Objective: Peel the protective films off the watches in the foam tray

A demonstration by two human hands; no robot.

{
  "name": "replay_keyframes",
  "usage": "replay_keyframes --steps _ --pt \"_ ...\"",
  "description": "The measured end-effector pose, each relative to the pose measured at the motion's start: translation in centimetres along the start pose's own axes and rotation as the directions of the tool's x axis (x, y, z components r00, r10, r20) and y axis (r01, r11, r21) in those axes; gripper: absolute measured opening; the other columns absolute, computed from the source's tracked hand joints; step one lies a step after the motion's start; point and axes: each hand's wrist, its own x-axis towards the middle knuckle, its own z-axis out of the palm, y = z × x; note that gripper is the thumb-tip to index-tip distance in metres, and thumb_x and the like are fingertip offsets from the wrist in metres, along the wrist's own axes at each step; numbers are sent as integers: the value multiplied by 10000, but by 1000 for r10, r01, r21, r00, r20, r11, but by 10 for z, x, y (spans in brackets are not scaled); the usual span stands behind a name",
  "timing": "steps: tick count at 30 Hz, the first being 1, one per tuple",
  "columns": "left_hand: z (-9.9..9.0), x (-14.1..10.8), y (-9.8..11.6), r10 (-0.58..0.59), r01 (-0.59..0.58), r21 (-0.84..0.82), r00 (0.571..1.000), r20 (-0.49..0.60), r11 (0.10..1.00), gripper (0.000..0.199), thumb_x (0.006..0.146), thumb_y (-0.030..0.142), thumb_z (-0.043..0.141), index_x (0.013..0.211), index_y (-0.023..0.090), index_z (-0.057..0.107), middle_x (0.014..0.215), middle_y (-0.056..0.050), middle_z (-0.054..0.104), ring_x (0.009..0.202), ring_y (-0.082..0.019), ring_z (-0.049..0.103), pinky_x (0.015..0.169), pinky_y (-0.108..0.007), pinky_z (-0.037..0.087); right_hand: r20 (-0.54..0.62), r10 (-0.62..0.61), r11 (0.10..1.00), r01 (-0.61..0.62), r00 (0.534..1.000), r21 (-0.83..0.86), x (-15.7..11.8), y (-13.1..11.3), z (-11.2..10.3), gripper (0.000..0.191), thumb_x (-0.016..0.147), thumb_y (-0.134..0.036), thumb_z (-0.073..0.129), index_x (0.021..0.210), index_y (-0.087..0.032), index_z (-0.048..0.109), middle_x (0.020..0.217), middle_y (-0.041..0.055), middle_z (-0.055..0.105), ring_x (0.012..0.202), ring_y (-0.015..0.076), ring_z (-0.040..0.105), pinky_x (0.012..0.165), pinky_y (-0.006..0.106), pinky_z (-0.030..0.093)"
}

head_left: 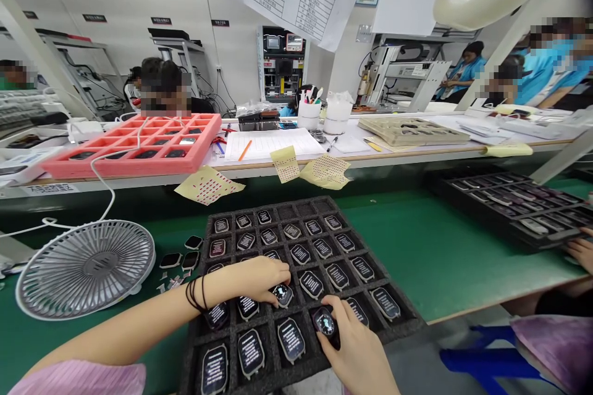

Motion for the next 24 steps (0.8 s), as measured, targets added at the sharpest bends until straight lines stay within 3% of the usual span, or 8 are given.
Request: replay_keyframes --steps 10,24 --pt "0 0 -1 -15 16 -19 1000 18 1000 368 712 313 775 993 157 596 971 -76 658 900 -240 639 767 -303 509 19 -49 998 48 999 30 0 6 3 301 798 -187 459 1083 -286 450 964 12 634 661 174 674 483 238 479" --pt "4 0 -4 1 0 -46 1000 9 999 389 690 318 792 990 162 599 964 -69 657 893 -240 631 752 -308 510 -40 -28 1000 28 999 -12 0 5 6 326 778 -184 458 1091 -277 451 894 7 627 617 181 665 469 253 484"
